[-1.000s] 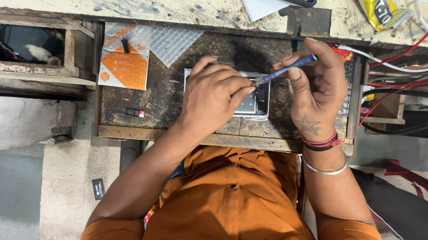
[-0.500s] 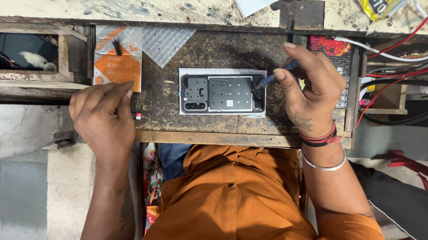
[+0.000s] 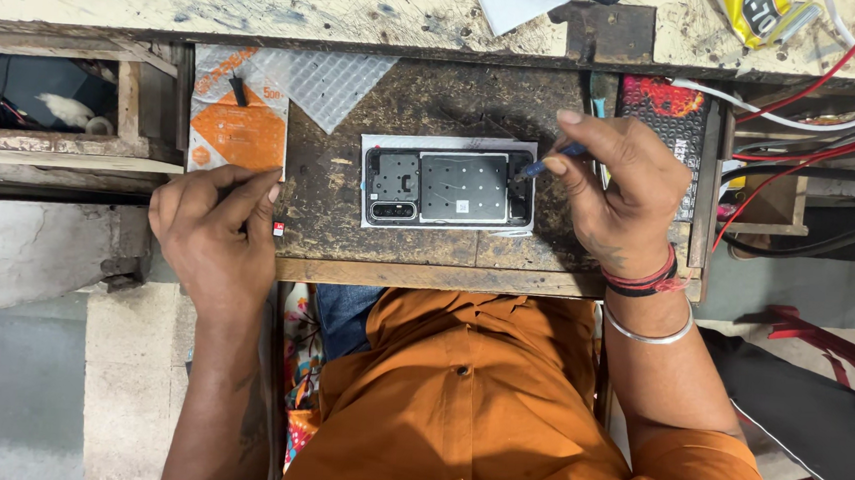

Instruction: The person works on a disassembled smartphone chassis, using a small screwdriver to adjust internal components and a pen-like tool to clean or scrape surfaces. They then handle a black phone battery, peeling off a protective film and applying a sticker to its surface.

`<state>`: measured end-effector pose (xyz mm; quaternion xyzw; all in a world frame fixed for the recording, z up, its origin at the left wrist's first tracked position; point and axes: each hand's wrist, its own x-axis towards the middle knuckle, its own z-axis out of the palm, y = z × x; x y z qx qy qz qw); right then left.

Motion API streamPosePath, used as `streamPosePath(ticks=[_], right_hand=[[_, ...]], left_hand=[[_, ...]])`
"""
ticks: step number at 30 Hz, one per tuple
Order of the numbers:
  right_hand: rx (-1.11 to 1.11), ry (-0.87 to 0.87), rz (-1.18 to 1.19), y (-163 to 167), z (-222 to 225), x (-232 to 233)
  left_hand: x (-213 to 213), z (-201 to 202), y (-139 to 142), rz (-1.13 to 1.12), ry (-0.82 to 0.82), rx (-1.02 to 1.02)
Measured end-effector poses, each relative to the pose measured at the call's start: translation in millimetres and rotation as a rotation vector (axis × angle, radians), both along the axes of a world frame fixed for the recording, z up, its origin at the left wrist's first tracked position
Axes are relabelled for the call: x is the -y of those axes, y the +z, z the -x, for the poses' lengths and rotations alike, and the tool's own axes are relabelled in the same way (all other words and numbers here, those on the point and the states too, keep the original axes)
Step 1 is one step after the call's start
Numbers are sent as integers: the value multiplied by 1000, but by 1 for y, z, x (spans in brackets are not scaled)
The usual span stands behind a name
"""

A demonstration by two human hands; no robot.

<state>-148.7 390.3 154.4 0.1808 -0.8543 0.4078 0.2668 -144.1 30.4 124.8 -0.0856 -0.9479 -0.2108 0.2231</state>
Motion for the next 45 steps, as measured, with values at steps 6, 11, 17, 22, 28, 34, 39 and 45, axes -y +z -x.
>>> streamPosePath(ticks=[6, 11, 17, 22, 28, 34, 39, 45], right_hand=[[41, 166, 63, 9, 4, 2], [29, 260, 93, 8, 6, 4], [44, 216, 115, 7, 5, 4], [36, 236, 61, 10, 3, 4], [115, 167, 162, 0, 2, 0], [135, 181, 296, -14, -2, -6], [127, 185, 446, -20, -3, -5], [128, 180, 533, -15, -13, -17]], left_hand=[[3, -3, -3, 16, -26, -16], [-3, -4, 1, 7, -41, -75], [-45, 1, 7, -99, -270, -153], [-93, 8, 14, -102, -466, -15], [-134, 23, 21, -113, -557, 98], [-153, 29, 18, -138, -541, 113], [-155, 29, 10, -143, -525, 80], [-106, 13, 4, -33, -387, -27]])
